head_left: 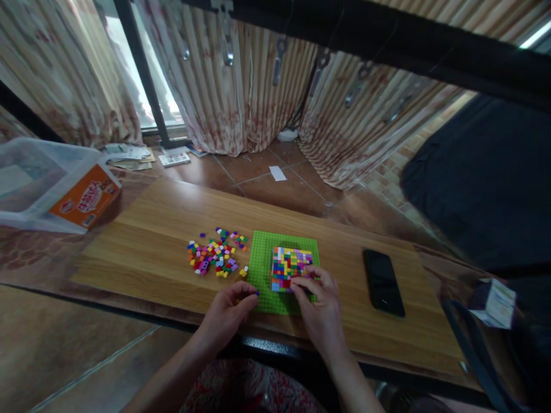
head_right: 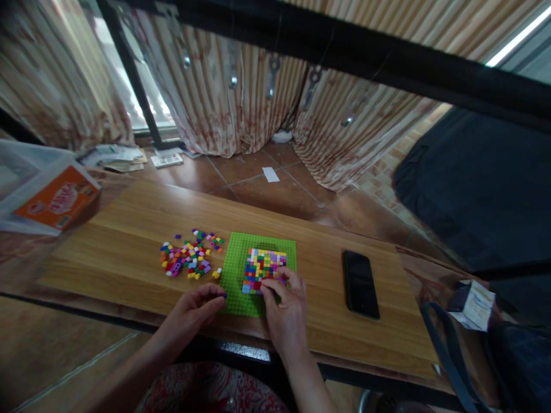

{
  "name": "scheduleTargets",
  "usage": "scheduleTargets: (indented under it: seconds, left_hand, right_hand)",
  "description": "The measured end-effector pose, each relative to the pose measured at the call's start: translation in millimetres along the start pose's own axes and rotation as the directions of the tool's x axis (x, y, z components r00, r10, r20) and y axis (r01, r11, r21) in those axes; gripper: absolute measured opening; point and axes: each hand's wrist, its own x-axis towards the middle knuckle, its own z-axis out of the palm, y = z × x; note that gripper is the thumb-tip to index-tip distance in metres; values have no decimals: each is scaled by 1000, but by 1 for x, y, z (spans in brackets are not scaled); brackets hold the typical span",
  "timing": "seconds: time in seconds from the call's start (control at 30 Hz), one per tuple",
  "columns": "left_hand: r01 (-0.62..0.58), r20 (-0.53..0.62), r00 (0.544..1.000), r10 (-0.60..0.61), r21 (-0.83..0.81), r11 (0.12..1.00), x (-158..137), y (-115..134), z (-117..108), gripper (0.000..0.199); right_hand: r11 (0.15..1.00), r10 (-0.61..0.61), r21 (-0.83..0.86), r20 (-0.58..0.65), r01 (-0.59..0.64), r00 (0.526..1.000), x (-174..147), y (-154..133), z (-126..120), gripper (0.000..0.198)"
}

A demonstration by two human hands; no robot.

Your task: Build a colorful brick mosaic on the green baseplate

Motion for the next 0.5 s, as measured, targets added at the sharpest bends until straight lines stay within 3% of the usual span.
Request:
scheduleTargets:
  seconds: [0.5]
  left_hand:
    - [16, 27, 999, -17, 55, 998, 2, -7, -5, 35]
  right_hand:
    - [991, 113, 85, -75, -107, 991, 2, -1, 8, 6]
